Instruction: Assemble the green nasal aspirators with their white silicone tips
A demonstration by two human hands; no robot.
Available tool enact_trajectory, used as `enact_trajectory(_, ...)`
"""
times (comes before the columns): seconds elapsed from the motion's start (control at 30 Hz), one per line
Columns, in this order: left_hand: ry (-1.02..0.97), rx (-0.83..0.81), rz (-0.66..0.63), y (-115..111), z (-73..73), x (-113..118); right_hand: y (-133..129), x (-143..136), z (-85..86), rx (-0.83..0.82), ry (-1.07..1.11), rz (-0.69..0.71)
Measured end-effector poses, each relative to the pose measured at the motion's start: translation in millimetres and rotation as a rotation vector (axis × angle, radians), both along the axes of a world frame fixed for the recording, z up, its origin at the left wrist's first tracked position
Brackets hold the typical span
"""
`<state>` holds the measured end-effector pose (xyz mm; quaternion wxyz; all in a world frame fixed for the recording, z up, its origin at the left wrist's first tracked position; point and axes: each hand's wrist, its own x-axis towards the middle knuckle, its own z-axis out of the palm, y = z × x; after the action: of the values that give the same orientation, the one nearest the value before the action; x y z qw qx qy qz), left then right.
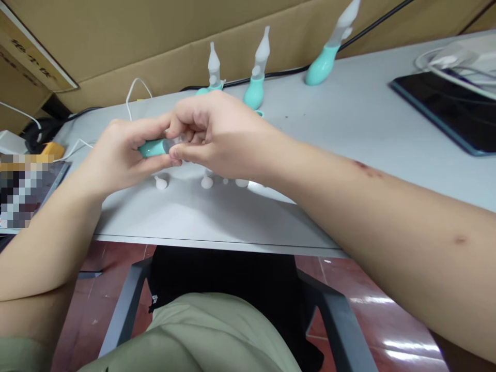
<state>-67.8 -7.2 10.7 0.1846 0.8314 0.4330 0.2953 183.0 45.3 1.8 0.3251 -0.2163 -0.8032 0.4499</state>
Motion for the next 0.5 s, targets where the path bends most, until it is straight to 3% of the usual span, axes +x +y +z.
enact_trajectory(0.17,0.036,0.065,-0.021,8,0.9,-3,-8,-6,-1.6,0.079,0.033,-0.125)
enact_trajectory(0.3,-0.028,0.097,0.067,24,-5.7,-15,-12,-7,-7.8,0.359,0.056,-0.286)
enact_trajectory(0.37,-0.036,0.088,0.051,31,-8.5,-19,-14,-10,-12.8,0.572,-0.08,-0.259)
enact_trajectory(0.5,-0.071,0.076,0.108,36,-11.6,-21,-24,-25,-24.9,0.896,-0.453,-0.058)
